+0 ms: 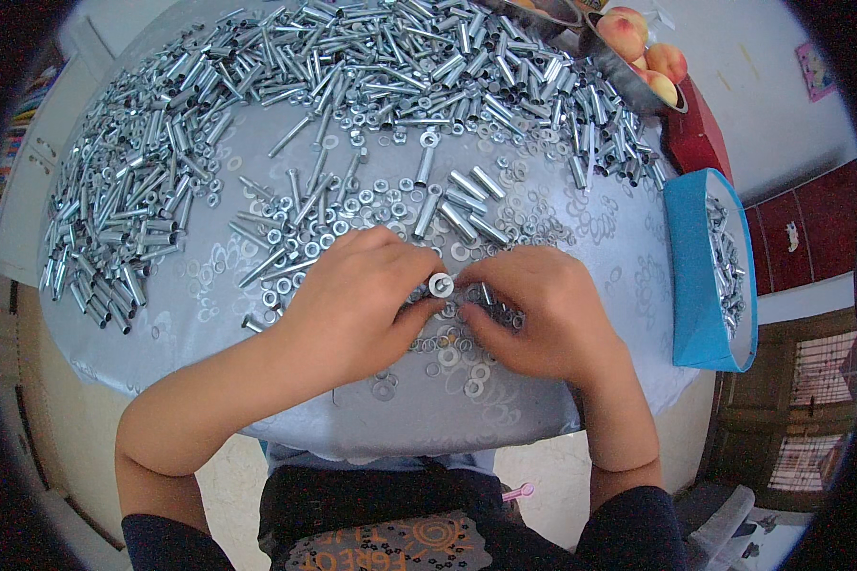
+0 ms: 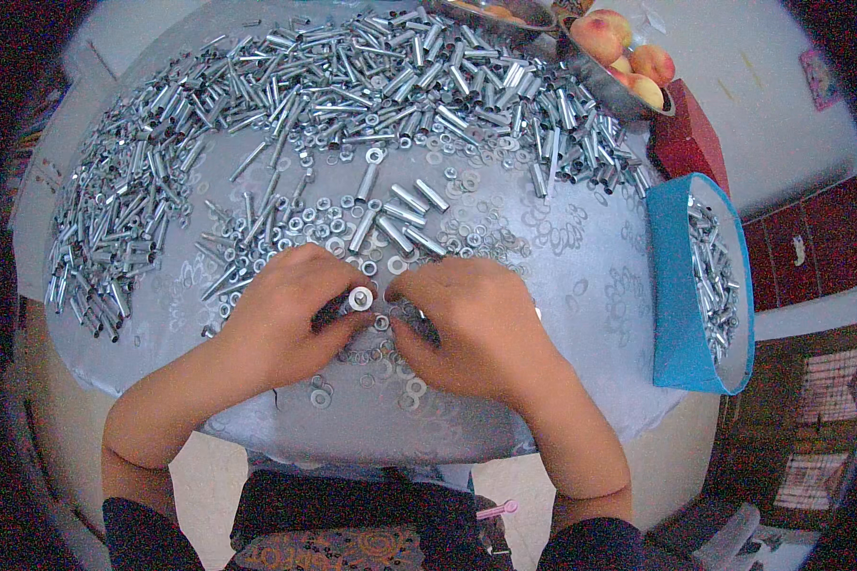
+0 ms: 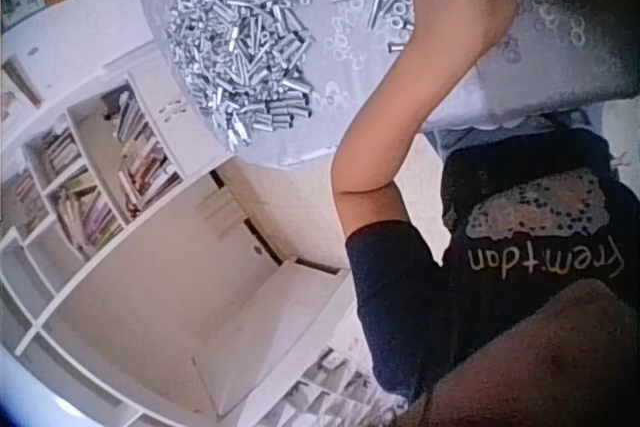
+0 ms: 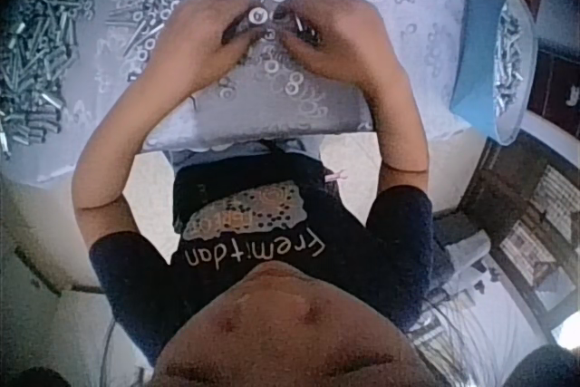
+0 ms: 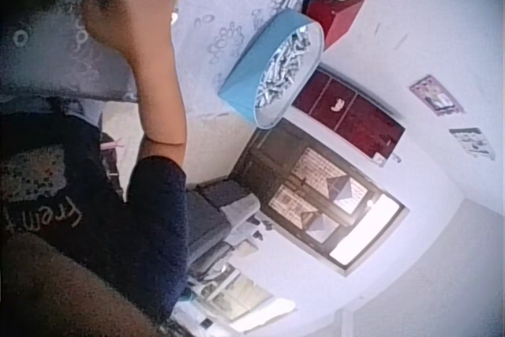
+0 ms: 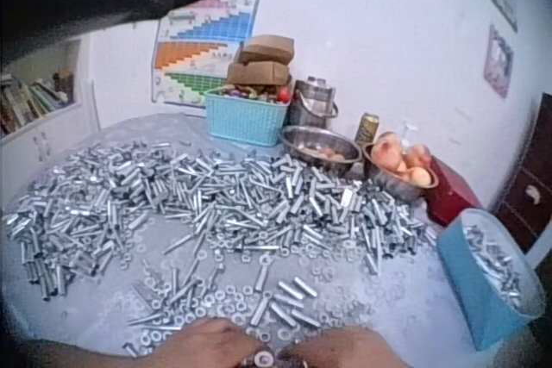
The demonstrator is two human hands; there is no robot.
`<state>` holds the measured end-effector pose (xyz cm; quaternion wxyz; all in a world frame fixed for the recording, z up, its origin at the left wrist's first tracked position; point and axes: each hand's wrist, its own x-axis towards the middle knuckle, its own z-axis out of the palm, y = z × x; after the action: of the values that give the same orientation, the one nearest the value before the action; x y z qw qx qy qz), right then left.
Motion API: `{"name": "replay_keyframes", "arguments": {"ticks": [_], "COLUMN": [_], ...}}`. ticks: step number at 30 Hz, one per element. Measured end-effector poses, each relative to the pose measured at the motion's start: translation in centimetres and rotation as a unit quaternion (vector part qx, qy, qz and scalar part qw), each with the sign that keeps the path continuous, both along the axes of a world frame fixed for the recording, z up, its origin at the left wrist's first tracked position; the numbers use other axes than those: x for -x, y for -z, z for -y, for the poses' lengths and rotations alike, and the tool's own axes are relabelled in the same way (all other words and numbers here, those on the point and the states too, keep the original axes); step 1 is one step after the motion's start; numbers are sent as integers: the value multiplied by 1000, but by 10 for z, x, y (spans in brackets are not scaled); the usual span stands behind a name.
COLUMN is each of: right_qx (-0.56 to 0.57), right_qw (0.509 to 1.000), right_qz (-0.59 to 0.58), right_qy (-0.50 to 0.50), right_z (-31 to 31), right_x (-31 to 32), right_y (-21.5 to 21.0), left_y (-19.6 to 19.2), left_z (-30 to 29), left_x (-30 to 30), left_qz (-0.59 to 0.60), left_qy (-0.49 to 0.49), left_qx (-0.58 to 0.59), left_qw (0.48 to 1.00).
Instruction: The person assembles metal fasteners by hand, picking up cylindrical metal pieces, washers, and nuts from a table covered in parts. They thread the components together and place the assembled units into a blue container. The task is performed continuously with both hands manipulating the small hardware items.
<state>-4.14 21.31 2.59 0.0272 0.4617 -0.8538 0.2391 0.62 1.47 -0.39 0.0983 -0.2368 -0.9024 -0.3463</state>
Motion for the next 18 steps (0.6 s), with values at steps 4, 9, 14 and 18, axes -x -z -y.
{"name": "replay_keyframes", "arguments": {"ticks": [4,9,14,18], "right_qx": [-19,-16,-8,-56], "right_qw": [1000,999,998,997], "right_qz": [1,11,-2,-33], "right_qy": [1,41,59,53], "right_z": [0,2,6,11], "right_x": [2,0,1,4], "right_y": [4,6,11,13], "left_y": [1,0,0,-1], "left_z": [1,1,0,0], "left_x": [-1,-1,-1,-1], "left_qz": [-2,-7,-6,-5], "left_qy": [-3,1,-3,-8], "left_qx": [-1,-3,-7,1], "left_qw": [1000,1000,1000,1000]}}
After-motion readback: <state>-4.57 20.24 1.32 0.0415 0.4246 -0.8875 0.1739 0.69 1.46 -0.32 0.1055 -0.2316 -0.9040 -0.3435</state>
